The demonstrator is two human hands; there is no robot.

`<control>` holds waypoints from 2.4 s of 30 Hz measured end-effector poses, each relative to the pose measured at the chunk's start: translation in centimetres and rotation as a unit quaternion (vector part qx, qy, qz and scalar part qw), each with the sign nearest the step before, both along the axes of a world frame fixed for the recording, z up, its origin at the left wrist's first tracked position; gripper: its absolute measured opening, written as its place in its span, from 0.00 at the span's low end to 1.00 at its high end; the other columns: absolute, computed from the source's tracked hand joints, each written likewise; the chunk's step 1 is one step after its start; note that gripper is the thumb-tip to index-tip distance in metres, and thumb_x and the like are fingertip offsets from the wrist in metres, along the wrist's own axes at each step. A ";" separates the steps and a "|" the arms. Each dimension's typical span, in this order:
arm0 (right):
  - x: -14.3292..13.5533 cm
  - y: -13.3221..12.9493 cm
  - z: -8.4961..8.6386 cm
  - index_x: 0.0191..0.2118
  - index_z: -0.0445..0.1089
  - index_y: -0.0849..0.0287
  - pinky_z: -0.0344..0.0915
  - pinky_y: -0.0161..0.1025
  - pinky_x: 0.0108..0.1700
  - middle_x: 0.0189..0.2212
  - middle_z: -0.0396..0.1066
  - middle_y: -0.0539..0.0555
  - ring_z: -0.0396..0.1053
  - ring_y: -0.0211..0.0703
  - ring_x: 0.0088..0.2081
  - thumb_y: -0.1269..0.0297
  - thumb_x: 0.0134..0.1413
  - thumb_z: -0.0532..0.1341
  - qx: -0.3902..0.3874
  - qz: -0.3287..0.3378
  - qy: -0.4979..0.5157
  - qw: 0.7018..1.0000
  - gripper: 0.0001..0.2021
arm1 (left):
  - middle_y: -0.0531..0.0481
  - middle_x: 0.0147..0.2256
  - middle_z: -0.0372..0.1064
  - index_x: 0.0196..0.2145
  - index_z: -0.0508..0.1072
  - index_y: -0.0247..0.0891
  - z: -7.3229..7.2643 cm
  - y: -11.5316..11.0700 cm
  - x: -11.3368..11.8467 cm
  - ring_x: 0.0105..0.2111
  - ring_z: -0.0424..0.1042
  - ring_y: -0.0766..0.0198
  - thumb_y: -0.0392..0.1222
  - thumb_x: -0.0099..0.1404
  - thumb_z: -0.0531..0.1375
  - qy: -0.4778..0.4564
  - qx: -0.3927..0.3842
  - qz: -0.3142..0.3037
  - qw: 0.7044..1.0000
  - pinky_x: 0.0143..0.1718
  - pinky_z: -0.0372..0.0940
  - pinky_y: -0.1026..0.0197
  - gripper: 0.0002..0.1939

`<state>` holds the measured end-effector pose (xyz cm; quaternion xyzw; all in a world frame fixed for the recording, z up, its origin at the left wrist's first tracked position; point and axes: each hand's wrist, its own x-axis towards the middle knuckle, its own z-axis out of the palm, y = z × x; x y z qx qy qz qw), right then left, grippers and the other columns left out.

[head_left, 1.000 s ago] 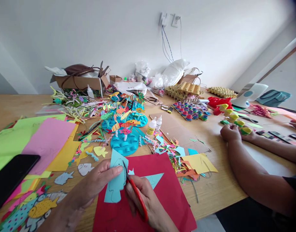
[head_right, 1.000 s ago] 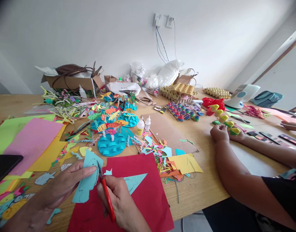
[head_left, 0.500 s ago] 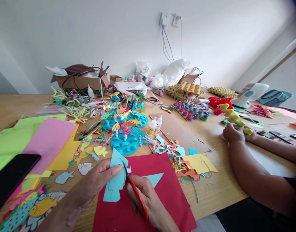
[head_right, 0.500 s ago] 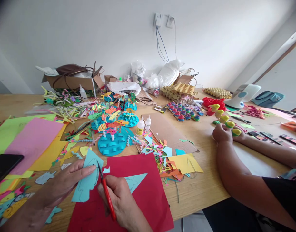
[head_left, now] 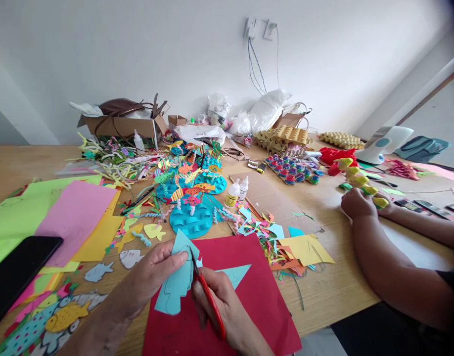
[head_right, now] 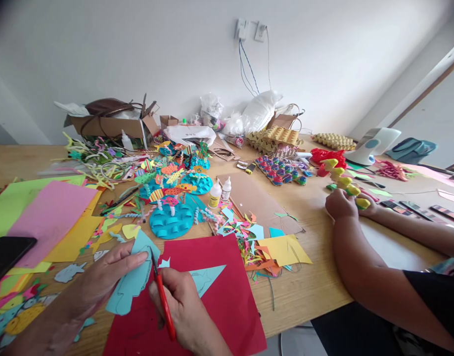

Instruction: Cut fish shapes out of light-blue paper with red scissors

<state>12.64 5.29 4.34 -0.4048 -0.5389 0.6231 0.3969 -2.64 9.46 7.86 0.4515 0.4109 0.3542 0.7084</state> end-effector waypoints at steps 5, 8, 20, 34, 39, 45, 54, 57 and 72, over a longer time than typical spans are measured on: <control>0.1 -0.2 0.0 0.21 0.56 0.59 0.51 0.27 0.17 0.13 0.53 0.44 0.52 0.30 0.15 0.40 0.54 0.53 0.007 -0.001 -0.007 1.000 0.26 | 0.58 0.17 0.63 0.24 0.72 0.36 0.0 0.1 -0.2 0.16 0.57 0.74 0.52 0.52 0.66 -0.008 -0.007 -0.010 1.000 0.16 0.56 0.73 0.16; 0.1 -0.3 -0.2 0.22 0.56 0.59 0.52 0.27 0.17 0.14 0.53 0.44 0.52 0.30 0.15 0.41 0.56 0.52 0.008 0.003 -0.007 1.000 0.25 | 0.58 0.17 0.63 0.26 0.73 0.36 -0.1 0.2 -0.4 0.15 0.57 0.74 0.52 0.54 0.65 -0.009 -0.016 -0.030 0.999 0.15 0.55 0.73 0.15; 0.3 -0.3 -0.4 0.22 0.55 0.58 0.51 0.27 0.16 0.14 0.52 0.44 0.51 0.30 0.15 0.39 0.55 0.52 0.004 0.011 0.006 1.000 0.26 | 0.58 0.18 0.63 0.25 0.70 0.36 0.0 0.2 -0.6 0.16 0.58 0.73 0.52 0.54 0.65 0.009 -0.026 -0.021 0.999 0.17 0.57 0.72 0.16; 0.4 -0.4 -0.3 0.22 0.56 0.59 0.52 0.27 0.17 0.14 0.53 0.44 0.52 0.30 0.16 0.45 0.58 0.52 0.013 0.009 -0.019 1.000 0.23 | 0.56 0.19 0.66 0.26 0.73 0.34 0.0 0.0 -0.4 0.17 0.59 0.73 0.52 0.52 0.67 -0.010 -0.059 -0.054 0.997 0.18 0.57 0.72 0.16; 0.6 -0.5 -0.5 0.22 0.55 0.58 0.50 0.27 0.17 0.14 0.53 0.44 0.52 0.30 0.15 0.44 0.58 0.52 0.013 0.012 -0.012 1.000 0.23 | 0.57 0.18 0.65 0.26 0.72 0.35 0.1 0.1 -0.6 0.16 0.58 0.74 0.51 0.53 0.67 -0.017 -0.061 -0.069 0.996 0.17 0.55 0.72 0.15; 1.2 -0.5 -0.4 0.20 0.54 0.58 0.48 0.28 0.17 0.14 0.51 0.43 0.49 0.30 0.16 0.53 0.59 0.53 0.012 0.021 -0.021 0.999 0.20 | 0.57 0.17 0.65 0.23 0.72 0.35 0.8 0.3 -0.5 0.16 0.57 0.73 0.49 0.50 0.68 0.005 -0.071 -0.072 0.995 0.17 0.53 0.70 0.14; 2.2 -0.6 0.1 0.21 0.52 0.58 0.46 0.29 0.20 0.17 0.50 0.43 0.49 0.30 0.19 0.62 0.58 0.55 0.020 0.040 -0.068 0.997 0.16 | 0.54 0.19 0.70 0.27 0.75 0.35 1.9 1.0 -1.0 0.17 0.62 0.70 0.49 0.49 0.68 0.041 -0.072 -0.119 0.989 0.17 0.56 0.69 0.14; 2.1 -0.5 0.3 0.20 0.54 0.58 0.50 0.29 0.21 0.16 0.53 0.44 0.53 0.31 0.19 0.60 0.58 0.55 0.011 0.044 -0.068 0.997 0.17 | 0.52 0.22 0.73 0.30 0.76 0.36 2.1 1.1 -0.9 0.17 0.64 0.68 0.48 0.52 0.66 0.019 -0.077 -0.157 0.984 0.18 0.58 0.68 0.12; 2.8 -0.5 0.1 0.21 0.49 0.57 0.41 0.33 0.22 0.17 0.46 0.43 0.46 0.31 0.20 0.63 0.57 0.54 0.041 0.034 -0.109 0.993 0.16 | 0.56 0.16 0.65 0.23 0.73 0.35 1.5 1.7 -0.6 0.14 0.58 0.72 0.48 0.48 0.68 0.053 -0.107 -0.163 0.979 0.15 0.52 0.70 0.13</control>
